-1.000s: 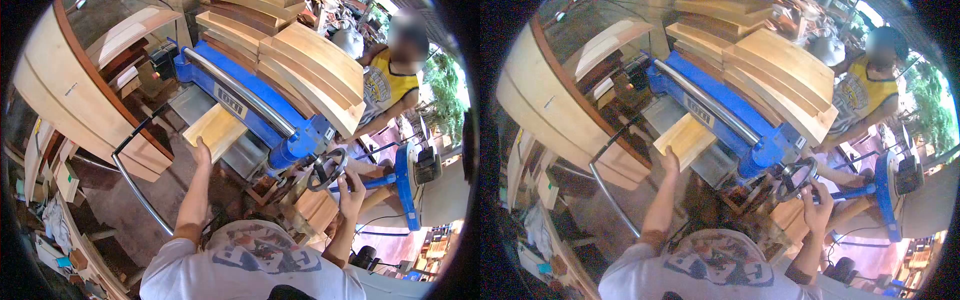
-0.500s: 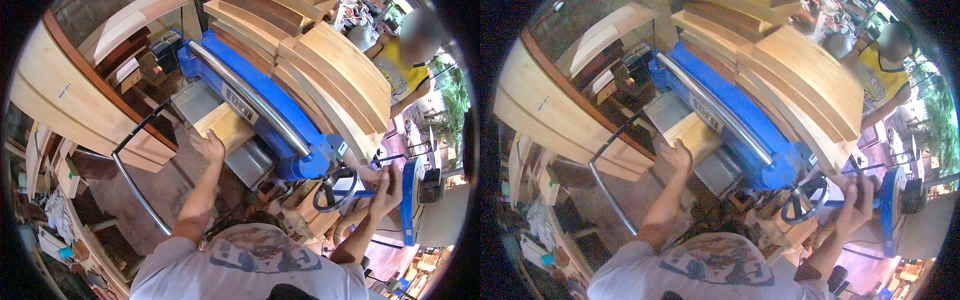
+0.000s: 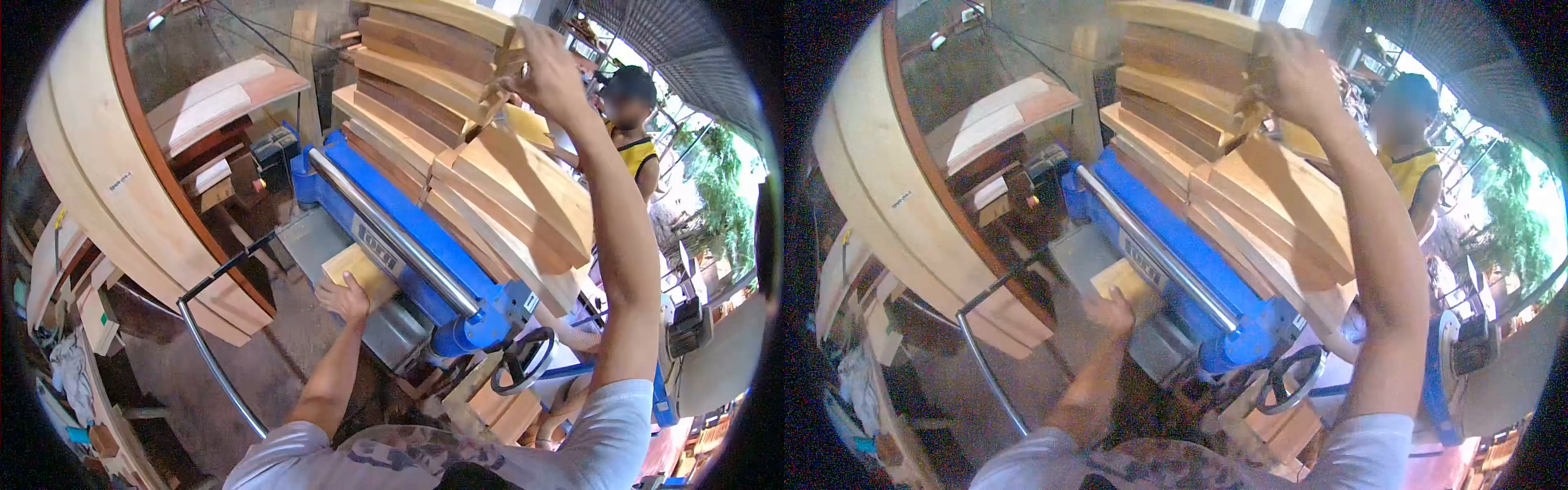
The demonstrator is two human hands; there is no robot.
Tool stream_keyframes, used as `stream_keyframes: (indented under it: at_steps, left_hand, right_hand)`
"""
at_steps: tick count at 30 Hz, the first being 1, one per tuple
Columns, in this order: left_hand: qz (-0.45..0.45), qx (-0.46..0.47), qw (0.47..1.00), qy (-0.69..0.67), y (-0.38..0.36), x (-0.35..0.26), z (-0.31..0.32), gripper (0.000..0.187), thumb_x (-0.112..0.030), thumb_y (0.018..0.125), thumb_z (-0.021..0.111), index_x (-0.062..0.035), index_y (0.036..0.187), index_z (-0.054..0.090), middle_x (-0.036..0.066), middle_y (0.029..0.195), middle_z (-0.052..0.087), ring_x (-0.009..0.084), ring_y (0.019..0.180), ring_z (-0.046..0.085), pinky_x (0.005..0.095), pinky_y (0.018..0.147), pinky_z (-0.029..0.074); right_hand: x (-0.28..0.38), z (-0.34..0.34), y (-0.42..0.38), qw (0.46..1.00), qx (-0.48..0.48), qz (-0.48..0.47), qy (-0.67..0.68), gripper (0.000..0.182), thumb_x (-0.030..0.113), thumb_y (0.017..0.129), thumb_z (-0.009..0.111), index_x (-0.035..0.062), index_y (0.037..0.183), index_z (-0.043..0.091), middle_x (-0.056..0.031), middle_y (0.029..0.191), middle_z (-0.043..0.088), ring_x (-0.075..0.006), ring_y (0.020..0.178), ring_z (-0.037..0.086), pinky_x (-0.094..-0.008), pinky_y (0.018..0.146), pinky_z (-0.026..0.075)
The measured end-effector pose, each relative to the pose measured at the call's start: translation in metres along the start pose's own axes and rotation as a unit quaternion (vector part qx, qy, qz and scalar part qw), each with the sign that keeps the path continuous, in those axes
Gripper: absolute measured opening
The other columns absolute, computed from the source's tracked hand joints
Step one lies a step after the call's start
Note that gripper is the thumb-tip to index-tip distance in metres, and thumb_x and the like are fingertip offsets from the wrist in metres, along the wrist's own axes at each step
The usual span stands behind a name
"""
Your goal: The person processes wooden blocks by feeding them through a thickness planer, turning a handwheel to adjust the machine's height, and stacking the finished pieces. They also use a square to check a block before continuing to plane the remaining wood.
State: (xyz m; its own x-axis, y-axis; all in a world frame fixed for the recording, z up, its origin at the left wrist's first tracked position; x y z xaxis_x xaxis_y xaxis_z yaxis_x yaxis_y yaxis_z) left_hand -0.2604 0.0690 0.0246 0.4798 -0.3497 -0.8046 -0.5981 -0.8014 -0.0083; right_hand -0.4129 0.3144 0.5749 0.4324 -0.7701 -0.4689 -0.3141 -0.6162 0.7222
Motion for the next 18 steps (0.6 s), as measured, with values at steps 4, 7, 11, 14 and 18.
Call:
stream_keyframes:
  at_steps: [4, 7, 11, 14, 18]
  left_hand:
    - [0.016, -0.048, 0.997, -0.055, 0.012, 0.045, 0.034, 0.090, -0.053, 0.094, 0.057, 0.0063, 0.152, 0.023, 0.032, 0.152, 0.028, 0.0467, 0.144, 0.023, 0.0571, 0.117, 0.022]
    - [-0.123, 0.068, 0.932, -0.333, 0.028, 0.110, 0.061, 0.080, -0.046, 0.095, 0.059, 0.0016, 0.152, 0.028, 0.026, 0.148, 0.039, 0.0388, 0.137, 0.038, 0.0488, 0.115, 0.029]
    - [-0.065, 0.169, 0.831, -0.525, 0.010, 0.048, -0.045, 0.069, -0.042, 0.098, 0.054, -0.0016, 0.150, 0.034, 0.020, 0.145, 0.045, 0.0287, 0.132, 0.047, 0.0421, 0.115, 0.032]
    - [-0.128, 0.202, 0.767, -0.595, 0.022, 0.005, -0.102, 0.081, -0.055, 0.099, 0.048, 0.0022, 0.151, 0.027, 0.026, 0.150, 0.041, 0.0373, 0.140, 0.042, 0.0440, 0.117, 0.032]
    - [-0.037, 0.407, 0.588, -0.698, 0.027, -0.120, -0.159, 0.103, -0.069, 0.096, 0.042, 0.0089, 0.155, 0.008, 0.034, 0.155, 0.029, 0.0445, 0.143, 0.036, 0.0537, 0.119, 0.030]
  right_hand:
    - [-0.025, 0.032, 0.037, 0.980, 0.177, 0.089, 0.007, 0.058, 0.024, 0.078, 0.079, 0.0094, 0.129, 0.057, -0.0184, 0.118, 0.065, -0.0363, 0.116, 0.058, -0.0474, 0.096, 0.049]
    - [-0.008, 0.019, 0.032, 0.981, 0.182, 0.055, -0.036, 0.049, 0.023, 0.078, 0.078, 0.0109, 0.122, 0.060, -0.0144, 0.102, 0.068, -0.0334, 0.107, 0.062, -0.0472, 0.087, 0.054]
    - [0.037, -0.027, 0.023, 0.998, 0.014, -0.061, -0.025, 0.055, 0.023, 0.073, 0.081, 0.0079, 0.122, 0.060, -0.0143, 0.108, 0.068, -0.0318, 0.102, 0.065, -0.0415, 0.085, 0.056]
    - [0.091, -0.109, -0.015, 0.988, -0.084, -0.121, 0.043, 0.054, 0.017, 0.071, 0.080, 0.0061, 0.120, 0.059, -0.0142, 0.111, 0.069, -0.0311, 0.104, 0.066, -0.0401, 0.085, 0.057]
    - [0.100, -0.181, -0.081, 0.981, -0.100, -0.155, 0.065, 0.054, 0.004, 0.070, 0.075, 0.0029, 0.121, 0.060, -0.0146, 0.115, 0.070, -0.0320, 0.106, 0.068, -0.0406, 0.085, 0.058]
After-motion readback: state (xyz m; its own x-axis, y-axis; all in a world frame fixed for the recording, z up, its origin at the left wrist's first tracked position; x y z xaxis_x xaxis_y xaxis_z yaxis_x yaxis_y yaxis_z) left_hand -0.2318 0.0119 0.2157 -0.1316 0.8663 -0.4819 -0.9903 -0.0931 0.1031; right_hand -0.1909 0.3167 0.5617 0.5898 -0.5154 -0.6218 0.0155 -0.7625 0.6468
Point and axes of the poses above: each hand's wrist, its own y-axis towards the middle knuckle, its own z-axis out of the palm, x = y × z, the point moved 9 cm from there along y, towards the middle knuckle
